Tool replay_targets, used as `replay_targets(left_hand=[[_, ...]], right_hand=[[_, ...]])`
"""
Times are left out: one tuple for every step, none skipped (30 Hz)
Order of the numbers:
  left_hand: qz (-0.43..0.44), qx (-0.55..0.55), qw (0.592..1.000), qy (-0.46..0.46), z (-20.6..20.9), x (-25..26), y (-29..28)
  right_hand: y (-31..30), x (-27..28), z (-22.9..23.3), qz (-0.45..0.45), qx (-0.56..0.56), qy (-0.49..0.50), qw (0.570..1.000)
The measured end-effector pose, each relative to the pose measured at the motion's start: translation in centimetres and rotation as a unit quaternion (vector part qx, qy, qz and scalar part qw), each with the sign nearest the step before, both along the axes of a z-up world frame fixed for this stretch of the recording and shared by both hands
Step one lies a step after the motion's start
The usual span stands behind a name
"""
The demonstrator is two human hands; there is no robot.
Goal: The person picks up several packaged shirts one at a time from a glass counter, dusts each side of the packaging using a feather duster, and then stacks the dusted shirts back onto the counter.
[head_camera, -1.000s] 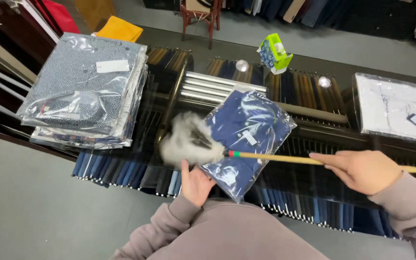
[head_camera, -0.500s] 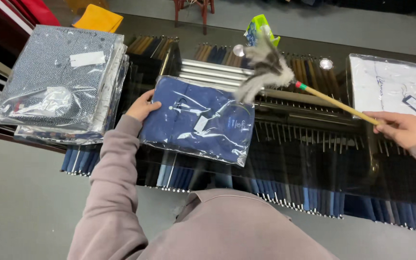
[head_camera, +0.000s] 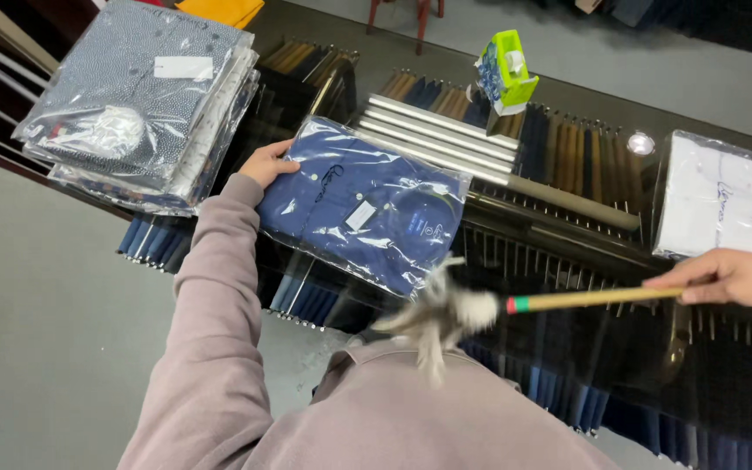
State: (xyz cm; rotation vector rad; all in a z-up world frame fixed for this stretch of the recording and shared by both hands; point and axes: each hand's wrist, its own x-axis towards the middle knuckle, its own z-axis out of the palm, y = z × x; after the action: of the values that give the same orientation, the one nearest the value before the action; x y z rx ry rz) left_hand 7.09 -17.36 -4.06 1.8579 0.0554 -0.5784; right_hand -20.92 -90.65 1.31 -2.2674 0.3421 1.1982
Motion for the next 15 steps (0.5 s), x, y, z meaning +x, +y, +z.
replay_targets(left_hand=[[-0.008,0.000,1.000,-0.008,-0.8,0.4,0.3],[-0.016,-0.003,1.000,-0.016,-1.6,0.9,0.5],[-0.012,-0.003,1.000,-0.015,-1.2,0.6,0.3],[-0.001,-0.009,1.000,-0.014,-0.9,0.4,0.2],[0.010,-0.015,1.000,-0.012,-0.6,0.1,0.0],[0.014,-0.016,1.000,-0.015,-0.5,0.4,0.0],[0.013,-0.004,1.000,-0.020,-0.4,0.6,0.0],[0.006,0.011,1.000,-0.018,-0.7,0.4,-0.1],[0.005,0.012,1.000,-0.015,-0.7,0.2,0.0],[0.001,0.020,1.000,-0.012,-0.4,0.4,0.0],[-0.003,0.028,1.000,-0.010,-0.2,0.5,0.0],[-0.005,0.029,1.000,-0.011,-0.3,0.4,-0.1],[-0.004,0.022,1.000,-0.009,-0.4,0.3,-0.1],[-0.003,0.015,1.000,-0.010,-0.3,0.5,0.0],[-0.003,0.014,1.000,-0.014,-0.3,1.0,0.0]], right_hand=[[0.0,0.5,0.4,-0.044,-0.069,-0.077,0.994],[-0.2,1.2,1.1,-0.087,-0.138,-0.155,0.974],[-1.1,1.1,0.6,-0.083,-0.137,-0.155,0.975],[-2.0,1.2,0.3,-0.090,-0.098,-0.173,0.976],[-2.9,1.3,0.0,-0.098,-0.059,-0.190,0.975],[-3.0,1.6,-0.6,-0.093,-0.058,-0.194,0.975],[-3.1,1.9,-1.1,-0.044,-0.017,-0.119,0.992],[-3.0,1.1,-2.1,0.001,0.026,-0.037,0.999],[-3.3,1.7,-1.9,0.000,0.028,-0.034,0.999],[-3.6,2.1,-1.7,-0.012,-0.048,-0.124,0.991],[-3.9,2.5,-1.4,-0.024,-0.121,-0.213,0.969],[-5.1,2.8,-2.2,-0.026,-0.121,-0.214,0.969],[-6.1,3.1,-2.9,0.054,-0.085,-0.159,0.982],[-7.2,3.8,-3.4,0.135,-0.049,-0.105,0.984],[-4.8,3.2,-2.1,0.134,-0.050,-0.108,0.984]])
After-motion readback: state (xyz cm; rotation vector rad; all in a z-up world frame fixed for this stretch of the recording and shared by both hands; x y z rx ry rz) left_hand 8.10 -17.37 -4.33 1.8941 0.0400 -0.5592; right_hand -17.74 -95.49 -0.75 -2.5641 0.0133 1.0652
